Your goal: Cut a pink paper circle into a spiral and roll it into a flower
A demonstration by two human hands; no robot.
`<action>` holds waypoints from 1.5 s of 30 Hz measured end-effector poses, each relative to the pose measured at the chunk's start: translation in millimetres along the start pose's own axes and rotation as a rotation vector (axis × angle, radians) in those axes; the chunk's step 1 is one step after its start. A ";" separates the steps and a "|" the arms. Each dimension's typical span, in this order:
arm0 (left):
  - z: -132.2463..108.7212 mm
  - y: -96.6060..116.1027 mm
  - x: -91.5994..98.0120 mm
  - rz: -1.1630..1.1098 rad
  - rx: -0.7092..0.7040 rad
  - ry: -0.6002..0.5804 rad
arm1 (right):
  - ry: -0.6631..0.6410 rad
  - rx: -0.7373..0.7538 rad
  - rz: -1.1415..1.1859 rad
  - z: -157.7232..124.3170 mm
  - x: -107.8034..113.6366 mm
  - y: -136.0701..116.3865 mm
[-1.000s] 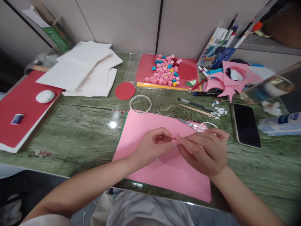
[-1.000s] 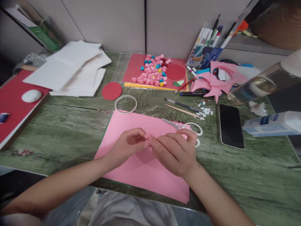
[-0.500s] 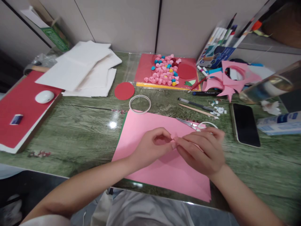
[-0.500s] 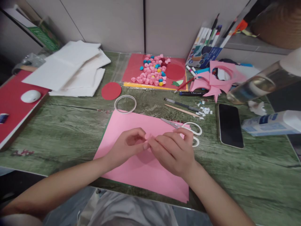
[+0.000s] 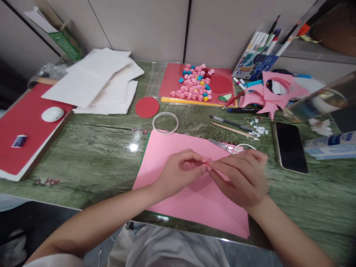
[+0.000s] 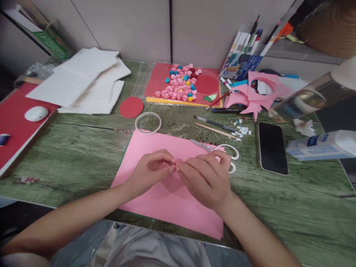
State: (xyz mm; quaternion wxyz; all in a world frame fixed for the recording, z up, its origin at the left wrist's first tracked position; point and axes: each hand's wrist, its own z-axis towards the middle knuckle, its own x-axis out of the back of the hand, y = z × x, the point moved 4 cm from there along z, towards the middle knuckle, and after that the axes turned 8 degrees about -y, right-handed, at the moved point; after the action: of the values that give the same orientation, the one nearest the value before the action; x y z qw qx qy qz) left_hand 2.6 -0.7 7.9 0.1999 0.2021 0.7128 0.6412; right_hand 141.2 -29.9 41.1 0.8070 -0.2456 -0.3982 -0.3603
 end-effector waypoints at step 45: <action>-2.6 -10.9 -4.0 -0.476 0.221 -0.027 | 0.033 0.282 -0.227 -2.9 12.2 -13.2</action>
State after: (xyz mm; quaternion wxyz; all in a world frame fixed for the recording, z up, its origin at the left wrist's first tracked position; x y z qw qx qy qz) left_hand 4.2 -6.1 -2.6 0.3315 0.0580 0.8032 0.4915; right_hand 137.4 -44.8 50.9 0.7941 -0.0775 -0.4565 -0.3936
